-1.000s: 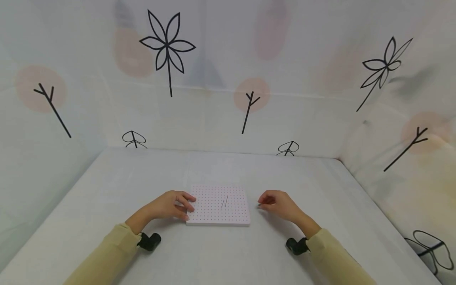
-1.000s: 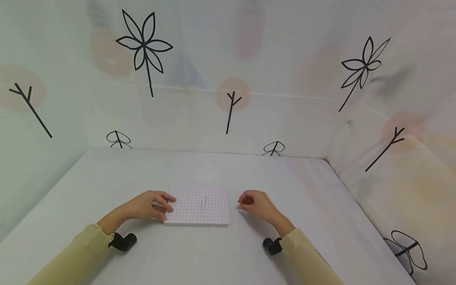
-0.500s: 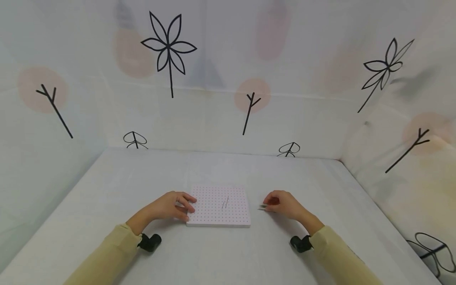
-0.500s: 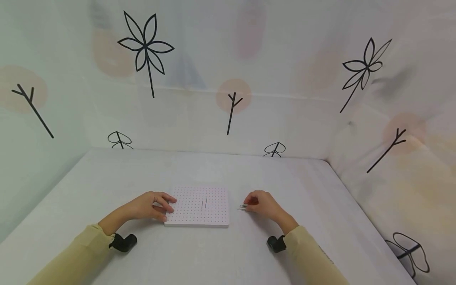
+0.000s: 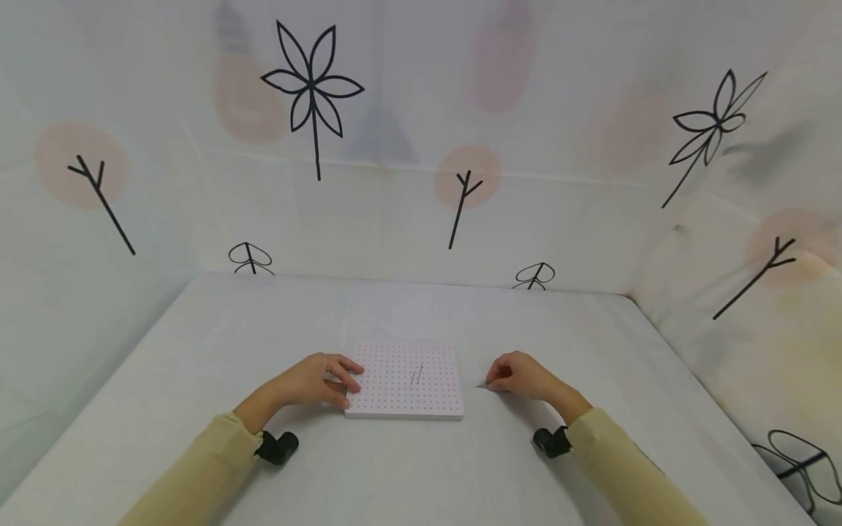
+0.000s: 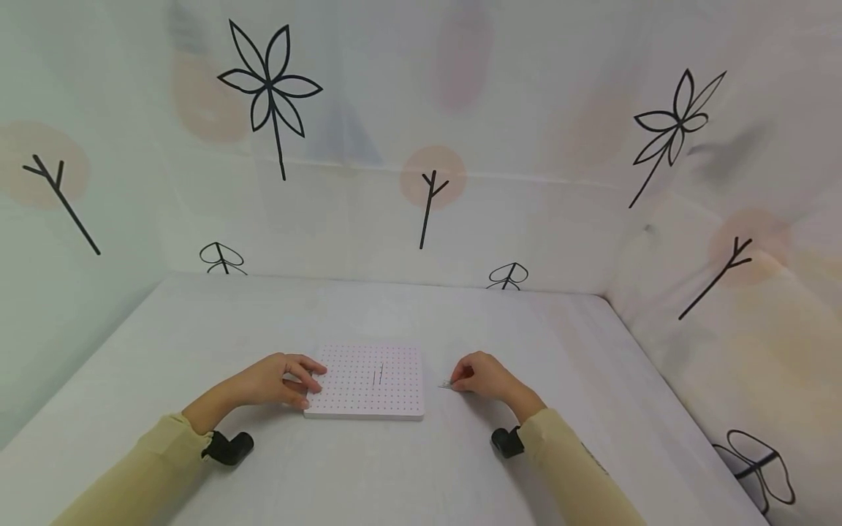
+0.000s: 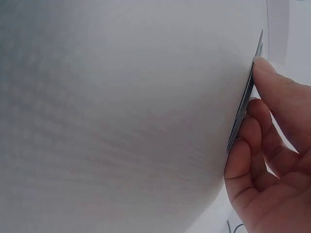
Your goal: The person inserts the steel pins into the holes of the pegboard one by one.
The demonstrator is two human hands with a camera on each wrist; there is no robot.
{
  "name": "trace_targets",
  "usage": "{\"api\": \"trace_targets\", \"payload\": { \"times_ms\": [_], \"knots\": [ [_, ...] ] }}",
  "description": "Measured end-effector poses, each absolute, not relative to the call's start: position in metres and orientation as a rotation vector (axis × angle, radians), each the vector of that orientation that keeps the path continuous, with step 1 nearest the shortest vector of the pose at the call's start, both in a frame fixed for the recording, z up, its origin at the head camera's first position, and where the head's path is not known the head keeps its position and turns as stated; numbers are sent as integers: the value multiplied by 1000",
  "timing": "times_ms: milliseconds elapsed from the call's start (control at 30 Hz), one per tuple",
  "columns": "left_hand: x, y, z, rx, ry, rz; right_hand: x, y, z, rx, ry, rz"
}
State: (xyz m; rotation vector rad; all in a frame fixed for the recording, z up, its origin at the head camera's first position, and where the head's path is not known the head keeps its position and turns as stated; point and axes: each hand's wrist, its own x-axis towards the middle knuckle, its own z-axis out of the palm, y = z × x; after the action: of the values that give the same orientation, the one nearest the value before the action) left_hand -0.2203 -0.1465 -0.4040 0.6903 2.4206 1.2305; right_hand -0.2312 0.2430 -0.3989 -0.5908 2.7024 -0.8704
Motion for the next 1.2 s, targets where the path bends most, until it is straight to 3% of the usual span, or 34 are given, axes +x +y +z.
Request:
{"api": "trace_targets", "payload": {
  "times_ms": [1200],
  "knots": [
    [-218,-146,-400,706,2446,1192,-226,240,-390,-653,2721,-1048]
  ]
}}
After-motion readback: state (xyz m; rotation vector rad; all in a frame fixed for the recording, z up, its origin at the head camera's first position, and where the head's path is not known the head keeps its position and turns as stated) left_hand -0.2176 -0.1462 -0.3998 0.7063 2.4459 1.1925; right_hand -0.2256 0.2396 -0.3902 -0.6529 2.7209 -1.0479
